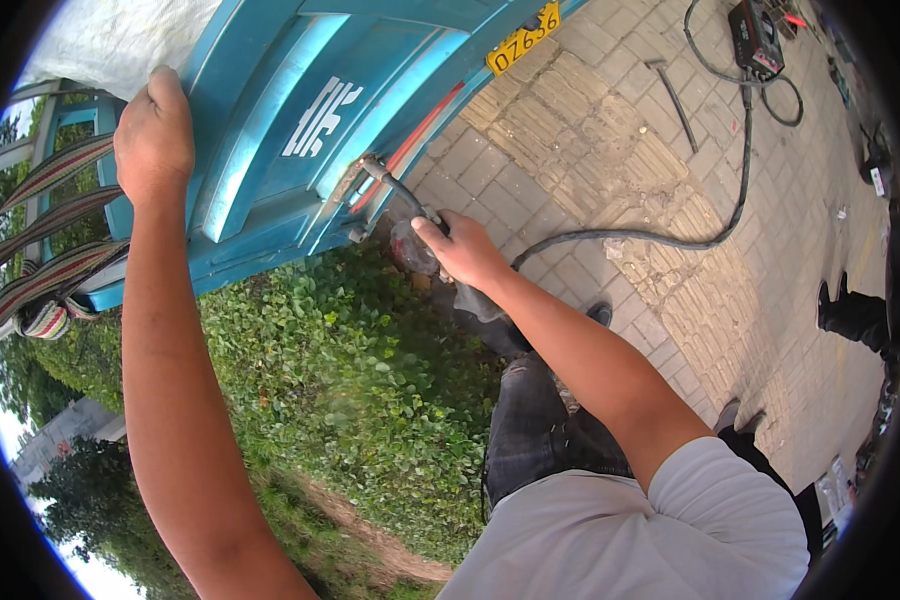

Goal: The person welds the rear metal frame of a teal three-wheeled cargo vehicle using a handheld welding torch. They move along the lower edge, creating weld beads and sparks while occasionally repositioning the torch and cable.

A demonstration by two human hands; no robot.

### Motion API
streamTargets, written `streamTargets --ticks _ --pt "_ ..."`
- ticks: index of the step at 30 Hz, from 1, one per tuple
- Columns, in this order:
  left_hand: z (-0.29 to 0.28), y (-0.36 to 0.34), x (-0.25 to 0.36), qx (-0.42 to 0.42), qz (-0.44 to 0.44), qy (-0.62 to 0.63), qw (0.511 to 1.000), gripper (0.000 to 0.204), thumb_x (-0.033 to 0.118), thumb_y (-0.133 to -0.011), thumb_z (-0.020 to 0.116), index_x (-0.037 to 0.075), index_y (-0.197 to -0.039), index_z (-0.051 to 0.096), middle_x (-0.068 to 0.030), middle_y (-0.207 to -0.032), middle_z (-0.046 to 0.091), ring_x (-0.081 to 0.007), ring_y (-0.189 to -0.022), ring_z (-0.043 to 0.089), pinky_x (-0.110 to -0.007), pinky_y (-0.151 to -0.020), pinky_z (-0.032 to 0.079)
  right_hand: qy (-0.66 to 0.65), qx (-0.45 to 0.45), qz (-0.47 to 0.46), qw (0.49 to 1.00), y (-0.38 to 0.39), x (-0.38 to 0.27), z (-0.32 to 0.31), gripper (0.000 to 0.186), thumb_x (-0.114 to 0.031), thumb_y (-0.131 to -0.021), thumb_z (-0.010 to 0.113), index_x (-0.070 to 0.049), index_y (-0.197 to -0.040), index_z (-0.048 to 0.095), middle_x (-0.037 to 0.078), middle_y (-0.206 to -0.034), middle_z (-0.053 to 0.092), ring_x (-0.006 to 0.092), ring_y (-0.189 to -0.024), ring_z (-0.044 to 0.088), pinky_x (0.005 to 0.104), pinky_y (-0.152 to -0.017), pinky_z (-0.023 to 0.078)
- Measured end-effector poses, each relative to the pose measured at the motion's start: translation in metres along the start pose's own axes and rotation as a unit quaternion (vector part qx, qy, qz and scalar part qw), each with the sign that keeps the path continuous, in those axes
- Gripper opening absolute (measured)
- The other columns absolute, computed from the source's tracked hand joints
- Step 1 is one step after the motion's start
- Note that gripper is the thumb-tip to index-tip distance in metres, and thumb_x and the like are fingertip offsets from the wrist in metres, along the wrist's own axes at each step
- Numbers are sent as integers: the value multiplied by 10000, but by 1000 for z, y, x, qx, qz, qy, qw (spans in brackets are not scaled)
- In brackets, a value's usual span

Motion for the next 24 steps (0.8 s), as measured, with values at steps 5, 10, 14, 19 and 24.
streamTargets --ticks 5,10,14,19,24 --pt "-2 0 2 1 7 -2 1000 673 532 -889 257 43 -1033 696 -245 -1082 652 -452 -1017 579 -483 -911 445 19 -5 -5 1000 -4 -4 1 500 -553 -962 544 -57 -921 596 13 -567 550 170 -487 567 343 -505 448" --pt "-2 1 2 -2 2 -5 1000 673 530 -889 257 43 -1034 698 -243 -1085 654 -449 -1020 580 -482 -914 445 54 0 -11 998 -5 -3 1 505 -554 -963 536 -54 -928 601 31 -572 576 191 -515 584 362 -530 457" --pt "-2 1 1 -4 1 -3 1000 679 531 -889 253 43 -1046 698 -245 -1095 654 -450 -1032 579 -479 -921 445 43 -3 -2 999 -5 -3 2 505 -553 -963 539 -54 -920 600 29 -570 570 188 -508 581 359 -528 457" --pt "-3 3 3 16 15 29 999 677 556 -947 343 -32 -1028 669 -300 -1045 624 -468 -1000 569 -474 -904 435 20 -2 -4 1000 -2 -6 1 502 -549 -962 547 -54 -892 589 19 -562 545 170 -465 556 343 -497 448" --pt "-2 0 1 1 1 -4 1000 683 533 -887 252 45 -1065 695 -243 -1115 650 -451 -1042 576 -479 -927 444 5 8 -8 1000 -2 6 -1 497 -539 -957 565 -50 -874 585 15 -571 545 152 -456 546 330 -477 443"
Point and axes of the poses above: each hand's wrist, its own y-axis away from the middle knuckle, its own z-axis out of the palm, x = y × z, the point moved 5 cm from there along -y, towards the middle knuckle
